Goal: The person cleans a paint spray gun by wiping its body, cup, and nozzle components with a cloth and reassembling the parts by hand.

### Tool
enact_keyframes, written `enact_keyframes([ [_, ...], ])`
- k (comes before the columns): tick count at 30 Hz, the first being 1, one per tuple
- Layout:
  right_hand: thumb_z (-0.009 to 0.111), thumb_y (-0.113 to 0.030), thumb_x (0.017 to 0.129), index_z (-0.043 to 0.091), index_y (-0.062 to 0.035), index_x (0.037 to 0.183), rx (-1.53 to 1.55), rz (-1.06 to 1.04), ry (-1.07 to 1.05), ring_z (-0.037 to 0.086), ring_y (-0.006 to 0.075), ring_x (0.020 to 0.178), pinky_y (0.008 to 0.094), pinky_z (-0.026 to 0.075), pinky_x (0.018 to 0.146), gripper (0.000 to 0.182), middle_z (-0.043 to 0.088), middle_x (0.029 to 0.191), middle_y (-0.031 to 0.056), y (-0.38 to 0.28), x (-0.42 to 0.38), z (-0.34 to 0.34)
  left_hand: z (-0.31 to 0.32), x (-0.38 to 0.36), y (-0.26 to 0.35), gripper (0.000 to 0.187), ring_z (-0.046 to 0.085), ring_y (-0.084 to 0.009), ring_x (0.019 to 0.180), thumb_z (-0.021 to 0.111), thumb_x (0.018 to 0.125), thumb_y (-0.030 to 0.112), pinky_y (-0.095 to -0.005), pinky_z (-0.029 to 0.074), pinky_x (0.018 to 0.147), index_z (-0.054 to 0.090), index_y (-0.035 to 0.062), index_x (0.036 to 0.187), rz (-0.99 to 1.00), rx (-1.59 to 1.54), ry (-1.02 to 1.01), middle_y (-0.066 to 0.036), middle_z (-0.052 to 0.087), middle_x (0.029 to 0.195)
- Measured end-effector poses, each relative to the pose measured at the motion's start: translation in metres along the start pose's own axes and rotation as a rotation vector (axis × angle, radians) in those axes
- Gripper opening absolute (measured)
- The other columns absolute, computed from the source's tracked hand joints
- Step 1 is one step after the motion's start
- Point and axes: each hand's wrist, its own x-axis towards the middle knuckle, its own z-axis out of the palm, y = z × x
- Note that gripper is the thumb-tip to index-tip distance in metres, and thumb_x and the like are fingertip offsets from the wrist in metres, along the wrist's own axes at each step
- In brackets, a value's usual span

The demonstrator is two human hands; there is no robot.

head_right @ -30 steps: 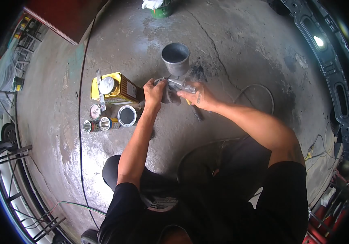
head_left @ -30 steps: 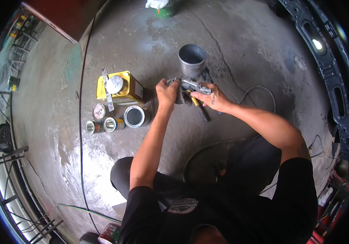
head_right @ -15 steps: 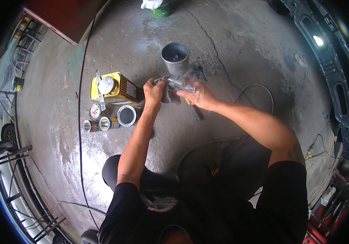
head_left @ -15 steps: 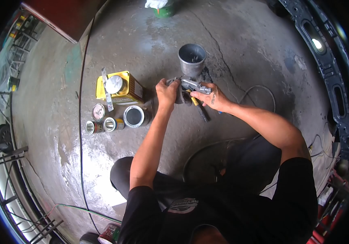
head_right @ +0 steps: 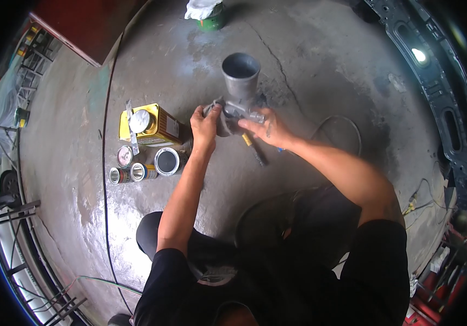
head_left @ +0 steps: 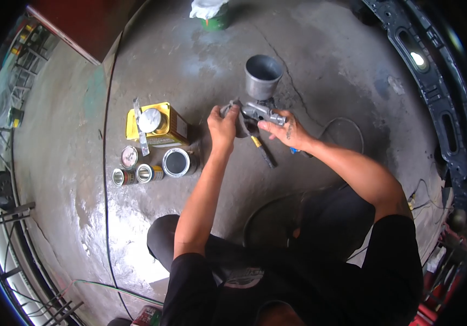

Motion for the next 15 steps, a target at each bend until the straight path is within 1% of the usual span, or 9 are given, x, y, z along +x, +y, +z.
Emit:
enact_keyframes([
  [1, 0.075, -0.04, 0.098, 0.07, -0.0042, 0.128, 0.001, 0.016, -0.003, 0.071, 0.0163, 0.083, 0.033, 0.061, 0.072, 0.047, 0.073, 0.1, 0.0078, -0.003, 0.004, -0.01, 0.003, -0.001, 0.005, 0.027, 0.058, -0.0121, 0.075, 0.077, 0.093, 0.015, -0.0301, 0.049, 0.067, 0.067, -0.0086, 0.1, 0.001, -0.077, -0.001, -0.007, 0.069, 0.085],
  [2, 0.075, -0.04, 0.098, 0.07, -0.0024, 0.128, -0.032, 0.069, 0.117, 0.072, 0.0184, 0.088, 0.0341, 0.062, 0.073, 0.048, 0.073, 0.104, 0.0102, -0.008, 0.006, -0.02, 0.003, 0.001, 0.008, 0.021, 0.057, -0.0098, 0.076, 0.076, 0.096, 0.015, -0.0281, 0.047, 0.068, 0.067, -0.0039, 0.1, -0.029, -0.12, -0.006, -0.004, 0.068, 0.086],
  [4, 0.075, -0.04, 0.098, 0.07, 0.0012, 0.127, -0.097, 0.174, 0.358, 0.073, 0.0226, 0.098, 0.0365, 0.065, 0.074, 0.05, 0.073, 0.112, 0.0152, -0.025, 0.009, -0.039, -0.001, 0.006, 0.006, 0.021, 0.057, -0.0097, 0.077, 0.076, 0.096, 0.015, -0.0275, 0.047, 0.069, 0.067, -0.0033, 0.1, -0.007, -0.12, 0.0, -0.004, 0.069, 0.086],
  [6, 0.077, -0.039, 0.097, 0.072, 0.0027, 0.12, -0.001, 0.007, 0.527, 0.074, 0.0225, 0.098, 0.0377, 0.066, 0.074, 0.048, 0.073, 0.113, 0.0156, -0.038, 0.019, -0.07, -0.002, 0.007, 0.008, 0.022, 0.058, -0.0102, 0.077, 0.077, 0.095, 0.016, -0.0279, 0.048, 0.07, 0.067, -0.0027, 0.1, -0.031, -0.085, -0.021, -0.004, 0.068, 0.086],
  [8, 0.077, -0.034, 0.097, 0.073, 0.0025, 0.113, -0.046, -0.048, 0.718, 0.073, 0.0208, 0.092, 0.038, 0.066, 0.071, 0.04, 0.074, 0.106, 0.0125, -0.046, 0.025, -0.104, 0.001, 0.0, 0.012, 0.022, 0.058, -0.0106, 0.077, 0.077, 0.094, 0.016, -0.0284, 0.048, 0.07, 0.067, -0.0023, 0.1, -0.067, -0.065, -0.047, -0.004, 0.068, 0.085],
  [11, 0.077, -0.029, 0.097, 0.073, 0.0026, 0.109, -0.061, -0.03, 0.811, 0.071, 0.0185, 0.088, 0.0378, 0.066, 0.069, 0.034, 0.072, 0.098, 0.0096, -0.039, 0.03, -0.155, 0.008, -0.007, 0.006, 0.022, 0.06, -0.0117, 0.078, 0.077, 0.093, 0.016, -0.0295, 0.049, 0.071, 0.067, -0.0017, 0.102, -0.102, -0.071, -0.119, -0.005, 0.069, 0.087],
  [14, 0.076, -0.026, 0.097, 0.074, 0.0009, 0.108, -0.08, 0.072, 0.837, 0.069, 0.0163, 0.085, 0.0375, 0.066, 0.067, 0.029, 0.07, 0.091, 0.0068, -0.042, 0.026, -0.174, 0.018, -0.013, 0.002, 0.023, 0.062, -0.0122, 0.079, 0.076, 0.093, 0.015, -0.0293, 0.05, 0.072, 0.067, -0.0022, 0.105, -0.112, -0.069, -0.157, -0.006, 0.071, 0.089],
  [15, 0.076, -0.026, 0.097, 0.074, 0.0006, 0.107, -0.063, 0.05, 0.824, 0.068, 0.0159, 0.084, 0.0374, 0.065, 0.067, 0.029, 0.07, 0.091, 0.0064, -0.047, 0.022, -0.172, 0.02, -0.016, 0.004, 0.023, 0.062, -0.0124, 0.079, 0.076, 0.093, 0.014, -0.0291, 0.051, 0.073, 0.067, -0.0024, 0.107, -0.112, -0.065, -0.161, -0.006, 0.071, 0.089],
])
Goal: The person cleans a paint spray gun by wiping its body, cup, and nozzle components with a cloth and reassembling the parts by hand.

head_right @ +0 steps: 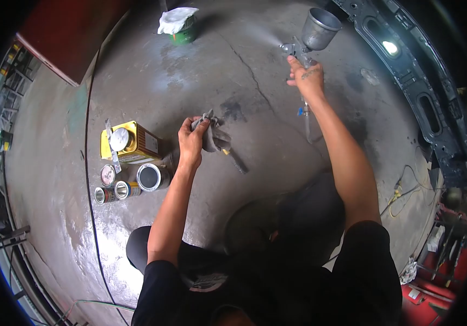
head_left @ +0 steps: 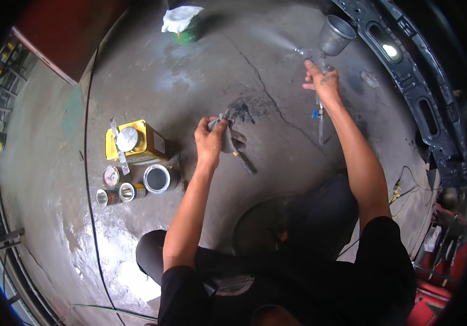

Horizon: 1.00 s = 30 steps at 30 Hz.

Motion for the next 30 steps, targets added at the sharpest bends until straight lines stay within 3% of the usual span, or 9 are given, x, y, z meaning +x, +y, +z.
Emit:
enact_keyframes([
  [5, 0.075, -0.027, 0.097, 0.074, -0.0002, 0.105, 0.046, -0.058, -0.083, 0.067, 0.0143, 0.08, 0.0371, 0.065, 0.066, 0.028, 0.069, 0.089, 0.0046, -0.01, -0.012, 0.002, 0.009, -0.005, 0.002, 0.021, 0.064, -0.0122, 0.08, 0.073, 0.094, 0.011, -0.0274, 0.052, 0.074, 0.069, -0.0009, 0.111, 0.0, -0.03, -0.045, -0.007, 0.072, 0.091],
  [9, 0.079, -0.036, 0.093, 0.074, 0.0035, 0.102, -0.04, -0.012, -0.033, 0.072, 0.0198, 0.081, 0.0334, 0.065, 0.067, 0.04, 0.07, 0.09, 0.0108, -0.005, -0.008, 0.007, 0.009, -0.008, 0.002, 0.018, 0.064, -0.0108, 0.077, 0.071, 0.095, 0.009, -0.0265, 0.052, 0.071, 0.073, 0.001, 0.111, -0.001, -0.068, -0.077, -0.005, 0.073, 0.09],
  [14, 0.078, -0.035, 0.094, 0.073, 0.0044, 0.099, 0.016, -0.07, -0.037, 0.073, 0.0205, 0.081, 0.0337, 0.065, 0.067, 0.041, 0.069, 0.089, 0.01, -0.01, -0.017, 0.013, 0.01, -0.016, 0.003, 0.017, 0.069, -0.0116, 0.081, 0.071, 0.1, 0.016, -0.0253, 0.053, 0.071, 0.076, 0.0003, 0.099, -0.122, -0.107, -0.281, -0.006, 0.075, 0.091],
  [16, 0.075, -0.03, 0.097, 0.073, -0.0014, 0.103, -0.002, 0.013, -0.025, 0.067, 0.0147, 0.08, 0.0355, 0.065, 0.066, 0.029, 0.068, 0.091, 0.0044, -0.006, -0.016, 0.016, 0.015, -0.022, 0.012, 0.024, 0.069, -0.0119, 0.083, 0.071, 0.101, 0.024, -0.0261, 0.053, 0.074, 0.077, 0.0014, 0.096, -0.264, 0.005, -0.362, -0.007, 0.076, 0.089],
  [19, 0.074, -0.027, 0.098, 0.073, -0.0036, 0.104, 0.03, 0.018, -0.033, 0.064, 0.0118, 0.08, 0.0364, 0.065, 0.065, 0.024, 0.067, 0.092, 0.002, -0.008, -0.016, 0.019, 0.042, -0.029, -0.014, 0.028, 0.068, -0.0135, 0.089, 0.069, 0.103, 0.026, -0.0304, 0.054, 0.08, 0.078, -0.0009, 0.104, -0.106, 0.137, -0.381, -0.008, 0.077, 0.095],
  [24, 0.076, -0.027, 0.097, 0.073, -0.0025, 0.104, 0.092, 0.033, -0.103, 0.064, 0.0117, 0.081, 0.0362, 0.064, 0.064, 0.026, 0.067, 0.09, 0.002, -0.007, -0.026, 0.026, 0.122, -0.02, -0.023, 0.036, 0.068, -0.0165, 0.097, 0.067, 0.105, 0.025, -0.0347, 0.054, 0.087, 0.073, -0.004, 0.125, 0.042, 0.069, -0.525, -0.012, 0.076, 0.11],
  [30, 0.077, -0.027, 0.096, 0.073, -0.0001, 0.107, 0.096, 0.003, -0.074, 0.065, 0.0134, 0.082, 0.0362, 0.064, 0.064, 0.029, 0.069, 0.091, 0.0046, -0.002, -0.027, 0.031, 0.169, -0.006, -0.011, 0.026, 0.066, -0.0103, 0.092, 0.063, 0.108, 0.017, -0.0265, 0.053, 0.082, 0.075, -0.0037, 0.119, -0.24, -0.304, -0.786, -0.005, 0.075, 0.1],
])
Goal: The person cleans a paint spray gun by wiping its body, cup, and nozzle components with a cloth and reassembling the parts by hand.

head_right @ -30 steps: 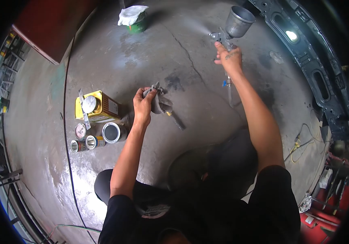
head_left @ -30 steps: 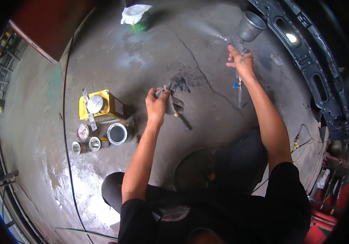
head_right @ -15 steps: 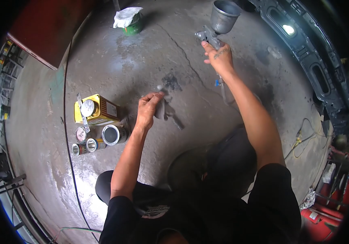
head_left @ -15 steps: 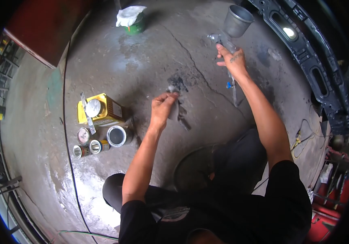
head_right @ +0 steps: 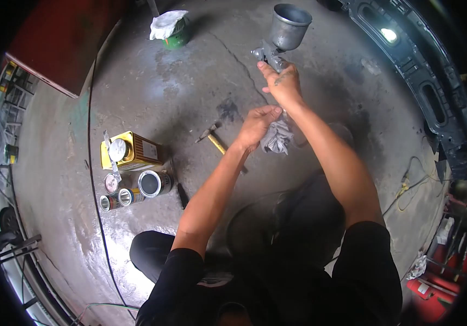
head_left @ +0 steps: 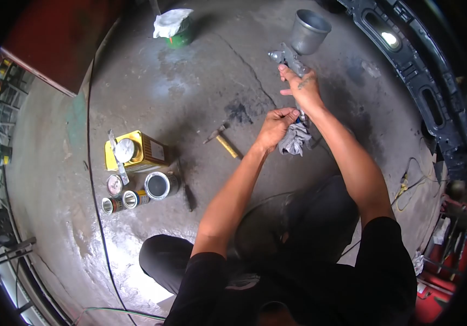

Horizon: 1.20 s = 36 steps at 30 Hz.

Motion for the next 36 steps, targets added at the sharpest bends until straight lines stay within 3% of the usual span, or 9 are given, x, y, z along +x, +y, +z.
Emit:
enact_keyframes([
  [4, 0.076, -0.027, 0.096, 0.073, 0.0004, 0.108, -0.005, 0.071, 0.065, 0.065, 0.0139, 0.083, 0.036, 0.064, 0.064, 0.03, 0.069, 0.093, 0.0053, 0.008, 0.008, -0.004, 0.008, 0.004, 0.004, 0.025, 0.067, -0.0101, 0.084, 0.063, 0.108, 0.016, -0.0275, 0.055, 0.077, 0.075, -0.0035, 0.117, 0.06, -0.058, 0.018, -0.004, 0.076, 0.098],
  [7, 0.076, -0.026, 0.096, 0.073, 0.0004, 0.108, -0.001, 0.05, 0.053, 0.065, 0.014, 0.083, 0.0356, 0.063, 0.062, 0.03, 0.069, 0.094, 0.0052, 0.001, 0.01, -0.009, 0.006, 0.012, 0.009, 0.028, 0.069, -0.0121, 0.094, 0.062, 0.109, 0.018, -0.0285, 0.056, 0.083, 0.072, -0.0058, 0.119, 0.048, 0.013, -0.008, -0.007, 0.075, 0.103],
  [16, 0.077, -0.028, 0.096, 0.074, -0.0002, 0.106, -0.012, 0.033, 0.011, 0.066, 0.0137, 0.084, 0.035, 0.063, 0.064, 0.029, 0.069, 0.091, 0.0047, -0.005, 0.007, -0.014, 0.009, 0.014, 0.011, 0.023, 0.066, -0.0119, 0.094, 0.068, 0.104, 0.014, -0.0296, 0.053, 0.085, 0.074, -0.0046, 0.118, 0.082, 0.124, 0.026, -0.006, 0.076, 0.106],
  [20, 0.075, -0.03, 0.098, 0.073, -0.0006, 0.107, -0.01, -0.003, 0.011, 0.066, 0.0135, 0.083, 0.0348, 0.064, 0.064, 0.031, 0.069, 0.089, 0.0038, -0.002, 0.002, -0.011, 0.004, 0.006, 0.039, 0.029, 0.073, -0.0198, 0.097, 0.07, 0.098, 0.013, -0.0348, 0.055, 0.089, 0.073, -0.0031, 0.122, 0.195, 0.713, 0.158, -0.016, 0.079, 0.104],
  [23, 0.075, -0.032, 0.096, 0.073, 0.0036, 0.11, -0.147, -0.01, -0.004, 0.074, 0.0227, 0.085, 0.036, 0.061, 0.062, 0.038, 0.075, 0.093, 0.0172, 0.007, 0.008, -0.016, 0.014, -0.005, 0.092, 0.029, 0.076, -0.0231, 0.093, 0.069, 0.098, 0.013, -0.0354, 0.056, 0.087, 0.073, -0.0005, 0.123, 0.263, 1.045, 0.399, -0.022, 0.078, 0.098],
  [26, 0.074, -0.025, 0.094, 0.071, 0.005, 0.113, -0.202, -0.114, 0.004, 0.075, 0.0364, 0.094, 0.0429, 0.058, 0.077, 0.035, 0.075, 0.096, 0.0242, -0.006, 0.002, -0.016, 0.021, 0.002, 0.119, 0.025, 0.072, -0.0382, 0.093, 0.068, 0.095, 0.011, -0.0439, 0.056, 0.081, 0.075, 0.0102, 0.119, 0.662, 1.125, 0.496, -0.019, 0.074, 0.101],
  [30, 0.069, -0.015, 0.093, 0.07, 0.0057, 0.114, -0.234, -0.232, 0.016, 0.072, 0.0453, 0.1, 0.0461, 0.054, 0.088, 0.03, 0.074, 0.1, 0.0287, 0.012, 0.006, -0.016, 0.041, 0.014, 0.147, 0.026, 0.071, -0.0359, 0.095, 0.071, 0.092, 0.012, -0.0433, 0.056, 0.081, 0.077, 0.0121, 0.118, 0.85, 1.321, 0.369, -0.01, 0.072, 0.104],
  [35, 0.062, -0.008, 0.09, 0.069, 0.0041, 0.114, -0.263, -0.205, 0.039, 0.07, 0.0474, 0.102, 0.0478, 0.054, 0.088, 0.028, 0.074, 0.102, 0.0287, 0.028, 0.014, -0.017, 0.041, 0.029, 0.148, 0.021, 0.072, -0.033, 0.094, 0.073, 0.089, 0.012, -0.0427, 0.057, 0.08, 0.079, 0.0122, 0.109, 0.808, 1.426, 0.305, -0.008, 0.074, 0.104],
  [36, 0.06, -0.006, 0.091, 0.069, 0.0042, 0.112, -0.271, -0.207, 0.047, 0.07, 0.0435, 0.096, 0.0463, 0.054, 0.084, 0.025, 0.073, 0.099, 0.0265, 0.023, 0.012, -0.017, 0.041, 0.03, 0.149, 0.02, 0.073, -0.0328, 0.093, 0.073, 0.089, 0.012, -0.0426, 0.057, 0.079, 0.079, 0.0121, 0.108, 0.812, 1.431, 0.291, -0.008, 0.074, 0.104],
])
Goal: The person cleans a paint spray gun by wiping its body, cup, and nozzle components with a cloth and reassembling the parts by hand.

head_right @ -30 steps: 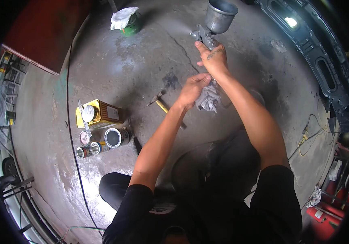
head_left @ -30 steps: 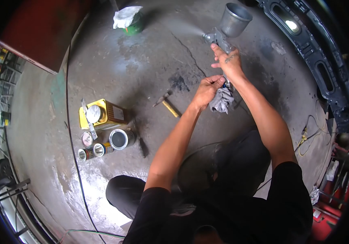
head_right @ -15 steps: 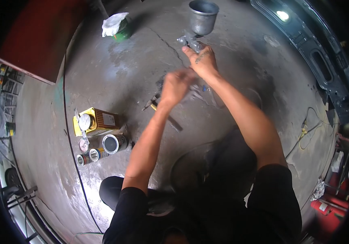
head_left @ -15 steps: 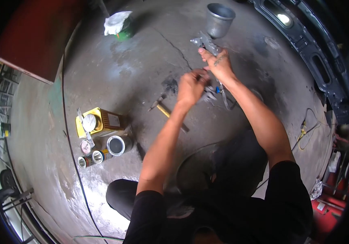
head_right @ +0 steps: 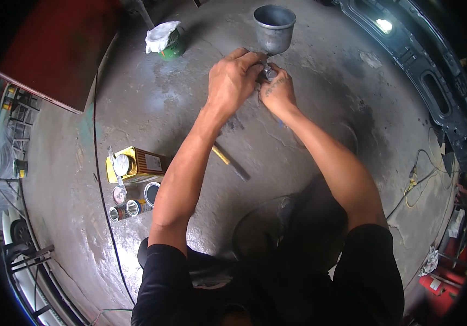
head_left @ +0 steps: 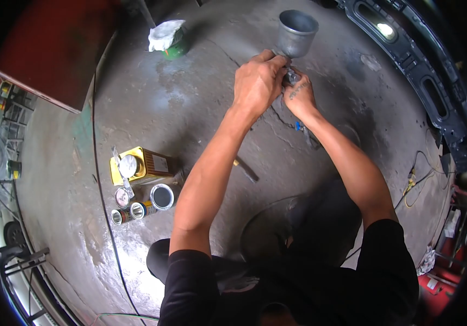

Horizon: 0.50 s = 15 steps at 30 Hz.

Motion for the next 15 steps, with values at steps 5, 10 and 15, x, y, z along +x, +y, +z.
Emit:
enact_keyframes([
  [5, 0.059, -0.005, 0.09, 0.067, 0.0051, 0.108, 0.028, -0.014, -0.017, 0.068, 0.0414, 0.091, 0.046, 0.054, 0.08, 0.022, 0.071, 0.096, 0.026, -0.01, -0.004, -0.006, 0.0, 0.01, -0.01, 0.02, 0.072, -0.033, 0.091, 0.073, 0.088, 0.01, -0.0438, 0.057, 0.076, 0.078, 0.0115, 0.107, 0.112, 0.063, -0.051, -0.008, 0.073, 0.101],
  [10, 0.06, -0.008, 0.088, 0.068, 0.0054, 0.109, 0.044, 0.016, -0.016, 0.068, 0.0509, 0.102, 0.0503, 0.053, 0.087, 0.026, 0.071, 0.101, 0.0321, -0.002, -0.001, -0.004, 0.002, 0.012, -0.014, 0.023, 0.071, -0.0333, 0.09, 0.071, 0.089, 0.006, -0.0463, 0.056, 0.074, 0.076, 0.0121, 0.11, 0.221, 0.104, -0.073, -0.008, 0.069, 0.093],
  [15, 0.058, -0.007, 0.087, 0.068, 0.0065, 0.111, 0.094, 0.031, -0.028, 0.067, 0.053, 0.102, 0.049, 0.053, 0.091, 0.029, 0.071, 0.105, 0.0337, -0.009, -0.004, -0.006, 0.005, 0.011, -0.016, 0.022, 0.07, -0.0353, 0.091, 0.07, 0.089, 0.006, -0.0468, 0.056, 0.074, 0.076, 0.0127, 0.109, 0.237, 0.095, -0.061, -0.009, 0.069, 0.094],
])
